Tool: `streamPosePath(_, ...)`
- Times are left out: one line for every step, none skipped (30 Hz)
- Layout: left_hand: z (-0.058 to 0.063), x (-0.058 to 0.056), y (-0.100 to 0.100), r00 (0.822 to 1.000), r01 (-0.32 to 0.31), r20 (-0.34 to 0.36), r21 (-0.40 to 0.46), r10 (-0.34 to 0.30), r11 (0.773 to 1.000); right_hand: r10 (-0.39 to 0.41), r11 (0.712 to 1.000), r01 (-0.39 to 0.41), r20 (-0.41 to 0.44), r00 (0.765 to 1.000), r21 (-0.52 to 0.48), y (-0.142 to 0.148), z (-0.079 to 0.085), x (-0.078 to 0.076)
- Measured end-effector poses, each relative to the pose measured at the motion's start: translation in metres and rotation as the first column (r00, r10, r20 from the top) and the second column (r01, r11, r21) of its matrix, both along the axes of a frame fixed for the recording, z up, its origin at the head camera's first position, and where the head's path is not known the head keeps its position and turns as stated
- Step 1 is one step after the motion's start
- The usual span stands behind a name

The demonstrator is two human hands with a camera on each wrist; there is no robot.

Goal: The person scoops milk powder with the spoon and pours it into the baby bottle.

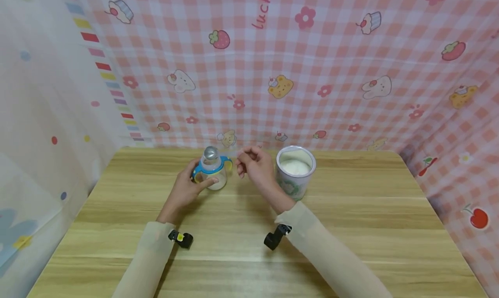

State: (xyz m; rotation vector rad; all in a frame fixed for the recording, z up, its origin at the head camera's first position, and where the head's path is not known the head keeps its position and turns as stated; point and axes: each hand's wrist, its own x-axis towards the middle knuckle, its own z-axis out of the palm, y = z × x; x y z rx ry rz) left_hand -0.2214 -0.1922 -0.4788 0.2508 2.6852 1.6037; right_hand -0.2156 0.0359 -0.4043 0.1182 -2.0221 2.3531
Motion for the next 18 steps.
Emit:
streamPosePath(0.001, 0.000, 0.000, 1.000, 0.000, 0.003, 0.000, 0.000, 1.000, 0.002, 1.000, -0.002, 0.000, 1.000, -0.008, 0.000, 0.002, 0.001)
streamPosePath(0.001, 0.000, 0.000, 1.000, 0.000, 0.004, 0.000, 0.000, 1.000, 0.004, 1.000, -0.004, -0.001, 1.000, -0.015, 0.001, 0.003, 0.001)
streamPosePath(0.001, 0.001, 0.000, 1.000, 0.003, 0.003, 0.000, -0.003, 1.000, 0.008, 1.000, -0.008, -0.002, 1.000, -0.019, 0.001, 0.005, 0.002)
streamPosePath(0.002, 0.001, -0.001, 1.000, 0.004, 0.005, 0.007, -0.004, 1.000, 0.012, 1.000, -0.012, -0.001, 1.000, -0.022, 0.002, 0.006, 0.003)
streamPosePath(0.002, 0.001, -0.001, 1.000, 0.005, 0.006, 0.013, -0.005, 1.000, 0.015, 1.000, -0.015, 0.001, 1.000, -0.025, 0.003, 0.008, 0.003)
streamPosePath(0.003, 0.001, -0.002, 1.000, 0.008, 0.005, 0.017, -0.008, 1.000, 0.018, 1.000, -0.018, 0.005, 1.000, -0.024, 0.004, 0.009, 0.004)
streamPosePath(0.003, 0.002, -0.002, 1.000, 0.011, 0.002, 0.025, -0.011, 1.000, 0.021, 1.000, -0.021, 0.005, 1.000, -0.022, 0.005, 0.010, 0.004)
streamPosePath(0.003, 0.002, -0.003, 1.000, 0.014, -0.002, 0.032, -0.014, 0.999, 0.024, 0.999, -0.024, 0.006, 1.000, -0.024, 0.007, 0.011, 0.005)
streamPosePath(0.004, 0.002, -0.003, 1.000, 0.015, -0.006, 0.039, -0.015, 0.999, 0.028, 0.999, -0.028, 0.003, 1.000, -0.025, 0.008, 0.013, 0.006)
streamPosePath(0.005, 0.003, -0.003, 1.000, 0.015, -0.014, 0.046, -0.014, 0.999, 0.030, 0.999, -0.030, 0.001, 1.000, -0.026, 0.010, 0.015, 0.007)
streamPosePath(0.007, 0.003, -0.003, 1.000, 0.012, -0.023, 0.052, -0.011, 0.999, 0.034, 0.999, -0.034, -0.001, 0.999, -0.028, 0.013, 0.016, 0.007)
streamPosePath(0.008, 0.004, -0.003, 1.000, 0.010, -0.030, 0.058, -0.008, 0.998, 0.039, 0.999, -0.039, -0.004, 0.999, -0.030, 0.015, 0.018, 0.009)
streamPosePath(0.011, 0.004, -0.003, 0.999, 0.007, -0.037, 0.065, -0.005, 0.998, 0.042, 0.999, -0.042, -0.007, 0.999, -0.029, 0.017, 0.019, 0.010)
streamPosePath(0.013, 0.005, -0.003, 0.999, 0.004, -0.043, 0.069, -0.001, 0.998, 0.046, 0.998, -0.046, -0.009, 0.999, -0.033, 0.020, 0.020, 0.010)
streamPosePath(0.015, 0.005, -0.002, 0.999, 0.002, -0.051, 0.072, 0.002, 0.997, 0.050, 0.998, -0.050, -0.012, 0.999, -0.034, 0.023, 0.022, 0.011)
streamPosePath(0.018, 0.006, -0.002, 0.998, 0.003, -0.062, 0.073, 0.002, 0.997, 0.050, 0.998, -0.051, -0.011, 0.999, -0.036, 0.026, 0.023, 0.012)
streamPosePath(0.020, 0.006, -0.001, 0.997, 0.008, -0.074, 0.079, -0.002, 0.997, 0.050, 0.998, -0.050, -0.013, 0.999, -0.039, 0.028, 0.024, 0.013)
streamPosePath(0.023, 0.006, -0.001, 0.996, 0.013, -0.085, 0.081, -0.006, 0.997, 0.048, 0.998, -0.049, -0.017, 0.999, -0.043, 0.031, 0.025, 0.014)
